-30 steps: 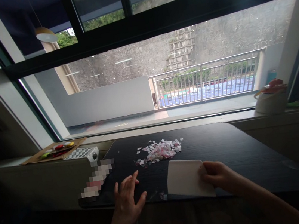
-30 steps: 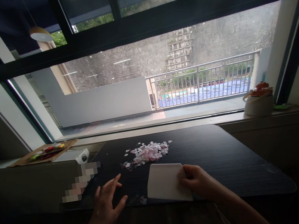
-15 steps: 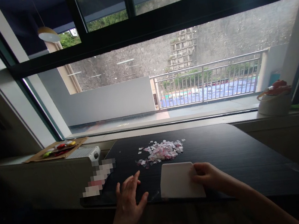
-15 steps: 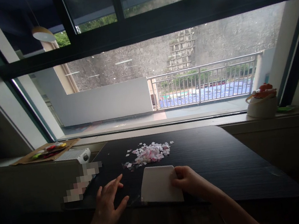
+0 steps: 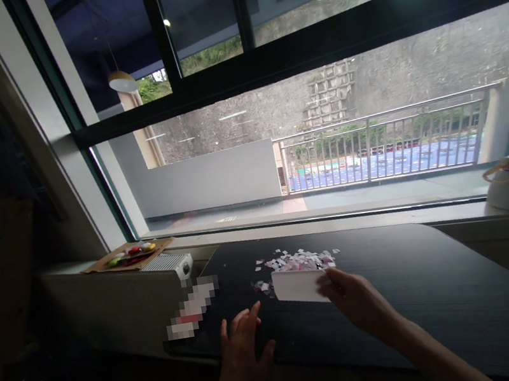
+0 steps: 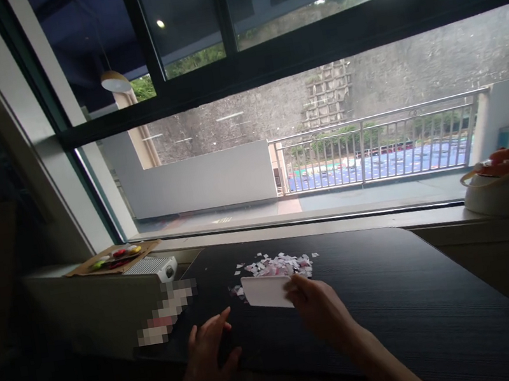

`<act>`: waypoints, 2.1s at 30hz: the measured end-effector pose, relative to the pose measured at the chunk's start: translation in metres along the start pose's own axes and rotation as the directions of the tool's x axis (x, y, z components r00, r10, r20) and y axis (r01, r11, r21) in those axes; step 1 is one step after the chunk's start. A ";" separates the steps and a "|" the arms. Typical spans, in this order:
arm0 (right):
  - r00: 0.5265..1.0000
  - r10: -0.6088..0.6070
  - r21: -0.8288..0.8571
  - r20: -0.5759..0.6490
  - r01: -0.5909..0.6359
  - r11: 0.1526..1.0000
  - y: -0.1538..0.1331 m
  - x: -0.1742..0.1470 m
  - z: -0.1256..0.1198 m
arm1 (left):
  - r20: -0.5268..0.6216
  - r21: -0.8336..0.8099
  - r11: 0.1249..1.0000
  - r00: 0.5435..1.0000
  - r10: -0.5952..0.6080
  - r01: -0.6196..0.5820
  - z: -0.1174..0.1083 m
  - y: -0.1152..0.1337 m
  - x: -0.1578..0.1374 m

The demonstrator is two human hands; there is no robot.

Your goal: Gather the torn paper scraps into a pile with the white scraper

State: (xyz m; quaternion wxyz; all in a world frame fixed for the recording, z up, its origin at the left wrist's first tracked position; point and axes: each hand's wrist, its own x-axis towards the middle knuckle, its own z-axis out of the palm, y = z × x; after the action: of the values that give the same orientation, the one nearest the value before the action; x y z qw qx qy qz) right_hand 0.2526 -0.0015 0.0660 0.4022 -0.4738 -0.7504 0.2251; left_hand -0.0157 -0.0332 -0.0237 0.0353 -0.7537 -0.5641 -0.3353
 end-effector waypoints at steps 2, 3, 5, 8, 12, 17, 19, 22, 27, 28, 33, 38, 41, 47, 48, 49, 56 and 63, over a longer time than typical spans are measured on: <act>0.997 -0.078 -0.084 -0.006 0.077 0.993 -0.007 0.016 0.015 | 0.021 0.010 1.000 1.000 0.005 -0.006 0.001 -0.003 0.000; 0.995 -0.103 -0.122 -0.007 0.101 0.987 -0.009 0.024 0.022 | 0.029 0.016 1.000 1.000 0.006 -0.007 0.002 -0.004 0.000; 0.992 -0.129 -0.175 0.001 0.127 0.976 -0.009 0.035 0.032 | 0.022 0.031 1.000 1.000 0.007 -0.007 0.002 -0.004 0.001; 0.992 -0.126 -0.210 0.011 0.125 0.970 -0.002 0.039 0.035 | 0.000 0.043 0.999 1.000 0.021 -0.021 0.003 -0.004 0.002; 0.992 -0.104 -0.203 0.064 0.115 0.972 0.009 0.023 0.015 | 0.015 0.025 0.999 1.000 0.023 -0.024 0.001 0.000 0.002; 0.994 -0.089 -0.152 0.067 0.099 0.984 0.013 0.016 -0.002 | 0.015 0.048 0.999 1.000 0.013 -0.014 0.001 -0.002 0.001; 0.994 -0.095 -0.105 0.049 0.099 0.989 0.014 0.020 0.003 | 0.011 0.074 0.997 0.999 0.037 -0.038 0.003 -0.006 -0.001; 0.998 -0.049 -0.051 0.030 0.051 0.997 0.022 0.025 0.014 | -0.010 0.121 0.989 0.996 0.090 -0.088 0.006 -0.015 -0.002; 0.983 0.135 0.183 0.127 -0.156 0.971 0.041 0.022 0.010 | -0.183 0.133 0.990 0.981 0.060 -0.036 0.001 -0.016 0.010; 0.976 0.162 0.230 0.146 -0.193 0.954 0.043 0.022 0.007 | -0.228 0.120 0.993 0.973 0.035 -0.008 -0.002 -0.015 0.015; 0.955 0.270 0.266 0.121 -0.293 0.918 0.046 0.027 0.003 | -0.206 0.085 0.993 0.977 -0.058 0.077 -0.008 -0.010 0.040; 0.920 0.329 0.263 0.213 -0.379 0.887 0.037 0.027 0.007 | -0.060 0.138 0.983 0.992 -0.112 0.119 -0.004 -0.008 0.043; 0.895 0.349 0.256 0.277 -0.419 0.871 0.030 0.023 0.003 | -0.047 0.139 0.984 0.993 -0.108 0.114 -0.004 -0.006 0.041; 0.848 0.357 0.249 0.393 -0.472 0.846 0.024 0.016 -0.007 | -0.024 0.141 0.983 0.994 -0.111 0.113 -0.007 -0.003 0.041; 0.843 0.351 0.255 0.408 -0.474 0.843 0.025 0.016 -0.008 | -0.024 0.144 0.983 0.993 -0.112 0.114 -0.007 -0.003 0.041; 0.840 0.345 0.262 0.420 -0.476 0.840 0.025 0.015 -0.008 | -0.023 0.147 0.982 0.993 -0.112 0.115 -0.007 -0.004 0.041; 0.815 0.342 0.293 0.467 -0.508 0.810 0.026 0.010 -0.007 | -0.018 0.157 0.981 0.993 -0.114 0.115 -0.006 -0.005 0.041; 0.772 0.315 0.279 0.551 -0.527 0.803 0.015 0.003 -0.007 | -0.016 0.165 0.980 0.994 -0.110 0.111 -0.008 0.000 0.041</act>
State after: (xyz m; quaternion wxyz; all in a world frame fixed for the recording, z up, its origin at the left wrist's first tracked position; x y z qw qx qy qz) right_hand 0.2660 0.0074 0.0608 0.2329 -0.4649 -0.6304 0.5764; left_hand -0.0140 -0.0028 0.0050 0.0812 -0.7146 -0.6308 -0.2911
